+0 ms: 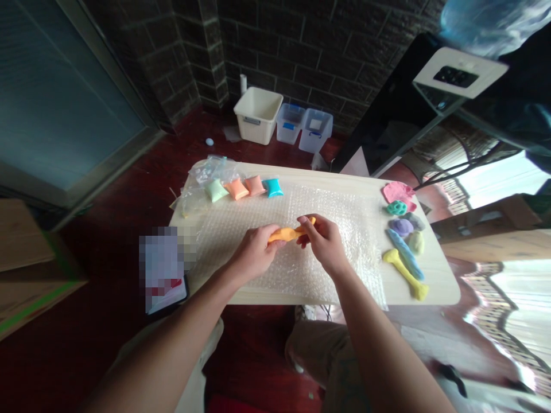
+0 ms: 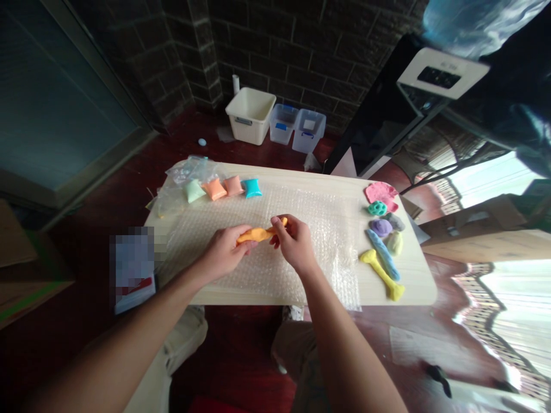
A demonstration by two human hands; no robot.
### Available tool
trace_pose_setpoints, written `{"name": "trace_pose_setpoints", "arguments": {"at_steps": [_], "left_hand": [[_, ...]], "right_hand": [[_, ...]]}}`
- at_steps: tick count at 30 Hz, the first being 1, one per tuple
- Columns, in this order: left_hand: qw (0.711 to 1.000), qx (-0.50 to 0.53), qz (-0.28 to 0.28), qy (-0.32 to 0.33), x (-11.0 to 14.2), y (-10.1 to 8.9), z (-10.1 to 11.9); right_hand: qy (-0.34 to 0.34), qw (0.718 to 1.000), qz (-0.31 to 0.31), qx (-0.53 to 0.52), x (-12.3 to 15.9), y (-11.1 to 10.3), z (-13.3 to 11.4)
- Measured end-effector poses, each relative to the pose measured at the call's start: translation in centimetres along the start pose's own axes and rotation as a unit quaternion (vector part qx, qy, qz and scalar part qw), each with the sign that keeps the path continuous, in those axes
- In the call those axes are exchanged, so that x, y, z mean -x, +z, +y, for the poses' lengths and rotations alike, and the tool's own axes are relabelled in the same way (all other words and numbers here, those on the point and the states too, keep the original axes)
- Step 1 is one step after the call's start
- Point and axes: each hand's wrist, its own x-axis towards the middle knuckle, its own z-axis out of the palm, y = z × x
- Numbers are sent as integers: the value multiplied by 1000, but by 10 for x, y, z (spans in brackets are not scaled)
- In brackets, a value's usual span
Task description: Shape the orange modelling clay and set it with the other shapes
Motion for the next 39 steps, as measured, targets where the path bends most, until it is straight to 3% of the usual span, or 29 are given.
{"name": "trace_pose_setpoints", "arguments": {"at_steps": [3, 9, 14, 18, 21, 24, 28, 30, 32, 36, 39], "left_hand": [[999, 29, -24, -9, 1, 4, -2], [989, 138, -8, -47, 2, 14, -12], [990, 126, -40, -53, 2, 11, -9], [981, 153, -32, -112, 0, 11, -5], [950, 263, 7, -167, -3, 15, -1], [891, 414, 31, -183, -5, 18, 4], [803, 566, 14, -185, -9, 18, 11], [773, 606, 0, -186, -10, 17, 15], [763, 623, 11, -175, -11, 14, 18], [767, 624, 53, -140, -10, 9, 19], [767, 617, 83, -155, -10, 5, 19]], "right_hand": [[-14, 1000, -14, 16, 2, 5, 3], [-77, 992, -64, 80, 11, 9, -4], [-79, 987, -32, 135, 5, 0, 4], [-79, 995, 9, 68, 5, 3, 9], [-105, 992, 36, 58, 13, 14, 4], [-140, 983, 58, 98, 23, 26, -3], [-223, 957, 49, 180, 31, 35, -6], [-254, 946, 29, 199, 32, 39, -6], [-268, 941, 10, 204, 32, 41, -6], [-296, 931, -32, 213, 33, 44, -11], [-294, 935, -67, 185, 33, 40, -13]]}}
